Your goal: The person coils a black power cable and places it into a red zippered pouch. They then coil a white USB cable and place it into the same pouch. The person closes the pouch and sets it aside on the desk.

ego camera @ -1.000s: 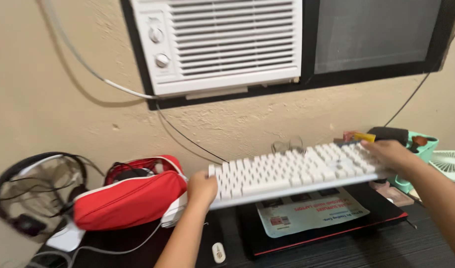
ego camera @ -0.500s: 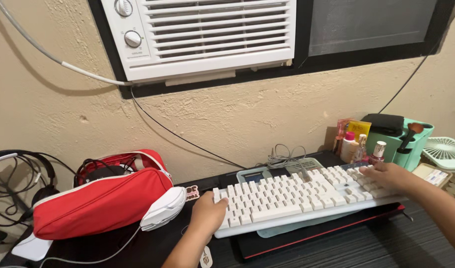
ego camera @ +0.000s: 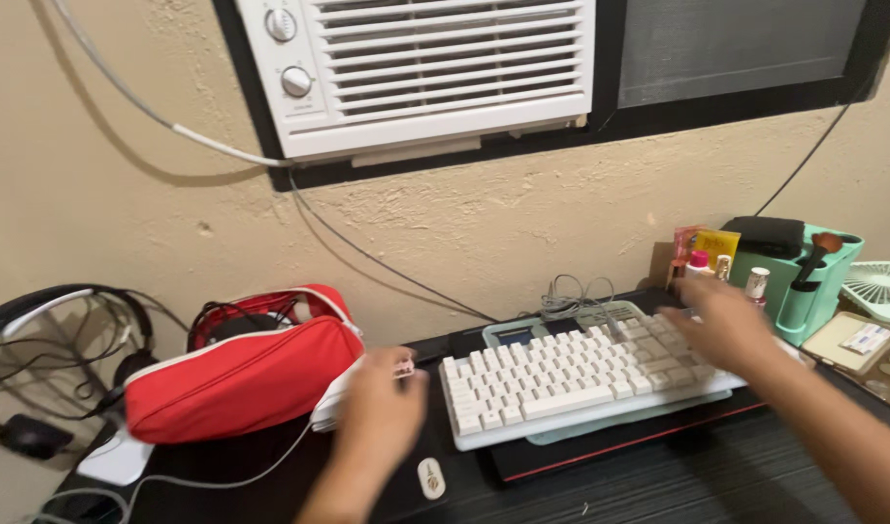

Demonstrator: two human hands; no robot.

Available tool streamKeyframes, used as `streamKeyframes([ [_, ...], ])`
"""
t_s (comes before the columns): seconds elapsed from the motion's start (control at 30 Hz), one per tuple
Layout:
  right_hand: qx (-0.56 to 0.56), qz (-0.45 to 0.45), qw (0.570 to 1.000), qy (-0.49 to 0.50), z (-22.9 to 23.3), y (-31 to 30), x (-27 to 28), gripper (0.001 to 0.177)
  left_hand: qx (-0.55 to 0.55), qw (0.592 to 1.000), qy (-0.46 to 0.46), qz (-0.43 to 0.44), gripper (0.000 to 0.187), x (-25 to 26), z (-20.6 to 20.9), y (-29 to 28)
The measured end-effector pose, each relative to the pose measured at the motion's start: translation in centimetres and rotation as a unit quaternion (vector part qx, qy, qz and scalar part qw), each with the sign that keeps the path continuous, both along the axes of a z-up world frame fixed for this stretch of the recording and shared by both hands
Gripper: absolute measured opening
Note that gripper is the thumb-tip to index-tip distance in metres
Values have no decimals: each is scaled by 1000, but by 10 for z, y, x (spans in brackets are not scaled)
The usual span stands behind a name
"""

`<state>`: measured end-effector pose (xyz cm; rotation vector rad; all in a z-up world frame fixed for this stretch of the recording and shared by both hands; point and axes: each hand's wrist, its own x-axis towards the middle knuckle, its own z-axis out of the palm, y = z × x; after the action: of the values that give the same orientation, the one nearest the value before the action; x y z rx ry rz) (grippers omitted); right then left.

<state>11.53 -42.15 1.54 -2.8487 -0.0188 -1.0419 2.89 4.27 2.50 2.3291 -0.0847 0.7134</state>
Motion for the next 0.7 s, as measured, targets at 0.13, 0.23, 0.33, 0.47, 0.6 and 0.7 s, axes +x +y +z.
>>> streamKeyframes([
  [0.13, 91, 214, 971, 49, 37, 143, -38, 58, 176, 975, 49, 127, 35, -33, 23, 58],
  [0.23, 95, 353, 924, 113, 42, 254, -67, 67, 178, 963, 112, 171, 37, -51, 18, 81],
  [0.33, -34, 439, 896, 59, 35, 344, -89, 83, 208, 958, 122, 156, 35, -65, 1, 102],
  [0.47, -150, 460, 875, 3, 17, 412, -104, 75, 209, 955, 157, 139, 21, -77, -12, 125],
  [0.6, -165, 454, 875, -29, -7, 443, -105, 25, 229, 965, 76, 103, 39, -86, -14, 140],
  [0.7, -176, 451, 874, -33, -12, 447, -97, 15, 253, 964, 69, 52, 35, -93, -11, 151],
])
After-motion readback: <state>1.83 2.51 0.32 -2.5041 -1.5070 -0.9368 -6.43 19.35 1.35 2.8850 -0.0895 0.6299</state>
